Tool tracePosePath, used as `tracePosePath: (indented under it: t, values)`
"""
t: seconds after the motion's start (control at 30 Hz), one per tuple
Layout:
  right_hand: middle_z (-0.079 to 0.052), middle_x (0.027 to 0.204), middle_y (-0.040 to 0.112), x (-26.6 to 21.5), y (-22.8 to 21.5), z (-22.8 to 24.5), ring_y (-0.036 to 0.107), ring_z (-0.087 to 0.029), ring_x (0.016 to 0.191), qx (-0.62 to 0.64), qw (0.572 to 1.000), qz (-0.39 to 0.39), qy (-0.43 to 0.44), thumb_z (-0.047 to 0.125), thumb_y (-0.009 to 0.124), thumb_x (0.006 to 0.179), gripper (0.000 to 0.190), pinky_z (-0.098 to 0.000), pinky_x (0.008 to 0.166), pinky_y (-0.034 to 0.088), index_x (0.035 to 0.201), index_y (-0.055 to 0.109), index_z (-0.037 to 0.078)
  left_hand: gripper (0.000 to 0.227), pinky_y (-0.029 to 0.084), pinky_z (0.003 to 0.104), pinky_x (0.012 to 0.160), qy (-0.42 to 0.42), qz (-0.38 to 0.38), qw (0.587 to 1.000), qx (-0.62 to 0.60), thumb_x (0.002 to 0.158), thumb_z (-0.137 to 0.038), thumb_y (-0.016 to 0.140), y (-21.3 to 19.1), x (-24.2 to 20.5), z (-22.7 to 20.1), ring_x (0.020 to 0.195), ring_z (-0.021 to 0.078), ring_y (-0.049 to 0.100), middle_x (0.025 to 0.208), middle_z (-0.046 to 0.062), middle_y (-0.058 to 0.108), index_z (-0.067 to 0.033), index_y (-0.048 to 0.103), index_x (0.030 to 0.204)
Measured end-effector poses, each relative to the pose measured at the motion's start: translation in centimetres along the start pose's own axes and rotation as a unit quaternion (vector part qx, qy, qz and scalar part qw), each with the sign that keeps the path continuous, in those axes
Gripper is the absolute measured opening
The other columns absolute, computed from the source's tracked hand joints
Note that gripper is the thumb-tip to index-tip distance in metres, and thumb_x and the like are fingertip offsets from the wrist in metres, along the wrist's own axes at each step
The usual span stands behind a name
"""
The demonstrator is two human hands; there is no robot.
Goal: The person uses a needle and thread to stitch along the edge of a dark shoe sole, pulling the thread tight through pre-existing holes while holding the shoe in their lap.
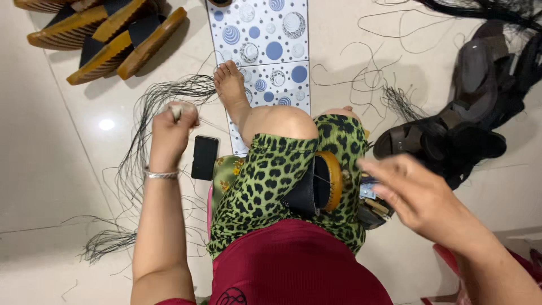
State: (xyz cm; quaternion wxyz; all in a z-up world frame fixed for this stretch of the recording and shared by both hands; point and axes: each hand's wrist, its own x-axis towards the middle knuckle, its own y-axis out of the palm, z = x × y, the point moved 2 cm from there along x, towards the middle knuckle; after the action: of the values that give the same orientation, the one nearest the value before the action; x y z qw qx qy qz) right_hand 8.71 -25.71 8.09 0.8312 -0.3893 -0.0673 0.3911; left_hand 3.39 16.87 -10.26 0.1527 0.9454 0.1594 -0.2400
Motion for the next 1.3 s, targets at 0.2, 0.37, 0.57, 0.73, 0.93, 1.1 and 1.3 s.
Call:
tracePosePath:
  t: [0.2, 0.37, 0.57, 0.73, 0.93, 1.1, 1.3]
  values:
    - [0.004, 0.095, 0.066, -0.3, 1.3, 0.0, 0.065, -0.014, 0.074, -0.178, 0.980, 0.083, -0.031, 0.027, 0.070, 0.094, 0.049, -0.0335, 0.050, 0.054, 0.142, 0.062, 0.033, 0.028, 0.041, 0.050, 0.098, 0.221, -0.107, 0.739, 0.627, 0.097, -0.025, 0.076, 3.6, 0.3, -0.2, 0.113, 0.0393, 0.056, 0.121, 0.022, 0.067, 0.0024, 0.079, 0.096]
    - [0.003, 0.094, 0.069, 0.6, 0.7, 0.7, 0.063, -0.018, 0.058, -0.222, 0.969, 0.097, -0.040, 0.028, 0.069, 0.094, 0.045, -0.0363, 0.040, 0.049, 0.137, 0.064, 0.037, 0.061, 0.031, 0.046, 0.112, 0.366, 0.164, 0.864, 0.304, 0.090, -0.069, 0.044, 16.8, -6.0, -7.8, 0.117, 0.0255, 0.059, 0.116, 0.004, 0.064, -0.0137, 0.064, 0.107]
    - [0.000, 0.085, 0.063, 0.4, 0.5, 2.3, 0.064, -0.024, 0.056, -0.357, 0.916, 0.181, 0.013, 0.017, 0.063, 0.083, 0.057, -0.0404, 0.044, 0.052, 0.137, 0.063, 0.036, 0.078, 0.023, 0.069, 0.120, 0.421, 0.255, 0.769, 0.408, 0.085, -0.064, 0.065, 19.8, -8.0, -1.0, 0.123, 0.0440, 0.060, 0.111, 0.022, 0.071, 0.0074, 0.067, 0.117]
    - [-0.003, 0.077, 0.058, 3.1, 2.1, 2.6, 0.066, -0.032, 0.055, -0.366, 0.890, 0.264, 0.066, 0.016, 0.058, 0.082, 0.036, -0.0475, 0.046, 0.052, 0.116, 0.050, 0.025, 0.075, 0.028, 0.067, 0.118, 0.447, 0.217, 0.776, 0.388, 0.088, -0.063, 0.056, 20.4, -7.9, -0.6, 0.115, 0.0392, 0.062, 0.107, 0.021, 0.070, 0.0097, 0.066, 0.105]
    - [-0.002, 0.092, 0.071, 3.4, 2.5, 0.3, 0.072, -0.031, 0.072, -0.181, 0.957, 0.204, 0.097, 0.040, 0.058, 0.098, 0.029, -0.0501, 0.055, 0.056, 0.121, 0.054, 0.023, 0.036, 0.035, 0.057, 0.102, 0.448, 0.212, 0.783, 0.377, 0.091, -0.030, 0.055, 18.6, -8.8, -1.4, 0.104, 0.0368, 0.057, 0.111, 0.019, 0.066, 0.0031, 0.064, 0.101]
    - [0.001, 0.111, 0.078, 1.7, 2.4, -0.6, 0.077, -0.022, 0.093, -0.101, 0.985, 0.131, 0.050, 0.039, 0.056, 0.099, 0.035, -0.0390, 0.072, 0.060, 0.124, 0.064, 0.017, 0.006, 0.047, 0.039, 0.105, 0.246, 0.385, 0.885, 0.088, 0.094, -0.017, 0.076, 17.0, -9.6, -3.8, 0.108, 0.0206, 0.063, 0.111, 0.001, 0.070, -0.0119, 0.073, 0.091]
    - [0.000, 0.090, 0.079, 1.3, 2.1, 1.4, 0.077, -0.020, 0.077, -0.091, 0.996, -0.013, 0.006, 0.022, 0.071, 0.093, 0.017, -0.0294, 0.067, 0.061, 0.108, 0.076, 0.016, 0.024, 0.051, 0.029, 0.049, 0.118, 0.323, 0.907, 0.244, 0.102, -0.011, 0.058, 19.1, -9.6, -0.8, 0.061, 0.0213, 0.069, 0.072, 0.013, 0.066, 0.0108, 0.067, 0.100]
